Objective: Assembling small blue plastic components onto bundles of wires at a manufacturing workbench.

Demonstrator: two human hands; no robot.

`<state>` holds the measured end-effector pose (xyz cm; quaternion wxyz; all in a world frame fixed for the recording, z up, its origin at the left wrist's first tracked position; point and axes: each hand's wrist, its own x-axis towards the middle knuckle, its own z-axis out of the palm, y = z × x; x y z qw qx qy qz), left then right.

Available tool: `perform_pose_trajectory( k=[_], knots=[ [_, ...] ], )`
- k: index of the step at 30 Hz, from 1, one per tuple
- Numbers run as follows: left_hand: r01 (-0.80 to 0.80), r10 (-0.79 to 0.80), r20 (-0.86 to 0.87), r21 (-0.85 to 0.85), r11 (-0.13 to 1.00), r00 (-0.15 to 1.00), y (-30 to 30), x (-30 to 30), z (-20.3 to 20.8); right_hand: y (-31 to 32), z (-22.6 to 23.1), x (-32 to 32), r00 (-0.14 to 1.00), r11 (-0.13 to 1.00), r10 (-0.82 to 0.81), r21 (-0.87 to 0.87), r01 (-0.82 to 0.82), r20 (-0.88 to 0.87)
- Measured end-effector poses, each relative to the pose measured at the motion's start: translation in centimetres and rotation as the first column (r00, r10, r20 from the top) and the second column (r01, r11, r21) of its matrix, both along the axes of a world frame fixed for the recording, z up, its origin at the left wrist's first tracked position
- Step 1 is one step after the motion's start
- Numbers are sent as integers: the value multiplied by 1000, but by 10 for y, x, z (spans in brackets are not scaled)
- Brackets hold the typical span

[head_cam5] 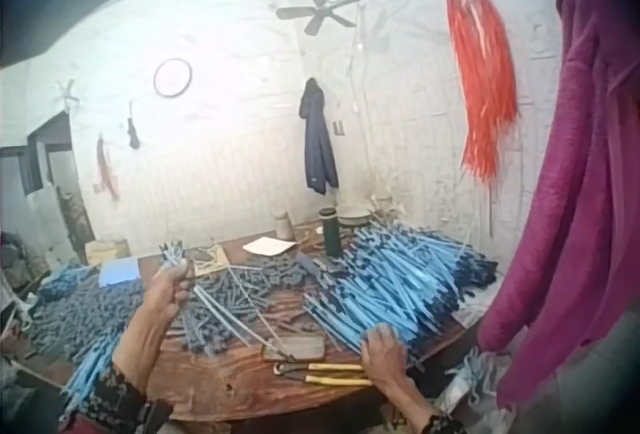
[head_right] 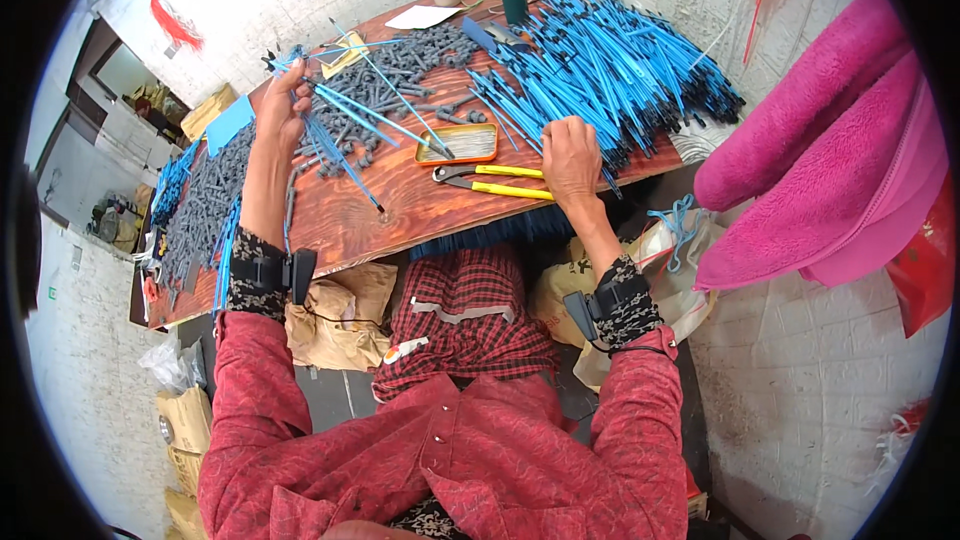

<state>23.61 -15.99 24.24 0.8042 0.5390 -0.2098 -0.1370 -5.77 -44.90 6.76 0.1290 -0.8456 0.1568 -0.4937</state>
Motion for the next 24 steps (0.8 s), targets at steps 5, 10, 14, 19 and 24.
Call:
perform_pose_trajectory(
  k=[5,10,14,19,24],
  knots=[
    [143,-146,-16,-113,983,989,20,-48,13,40,47,3,904,837,418,423,-346,-88],
    [295,-286,74,-178,939,955,35,-73,5,119,101,-14,225,-378,870,887,-266,438],
    [307,-297,87,-148,940,951,39,-88,0,150,96,-22,93,-496,841,829,-258,533],
    [187,-207,-117,-160,969,971,51,-96,2,164,98,-32,363,-159,823,791,-591,437],
    [92,-127,-159,-209,974,979,70,-82,-15,172,89,-28,884,853,465,249,-459,36]
  ],
)
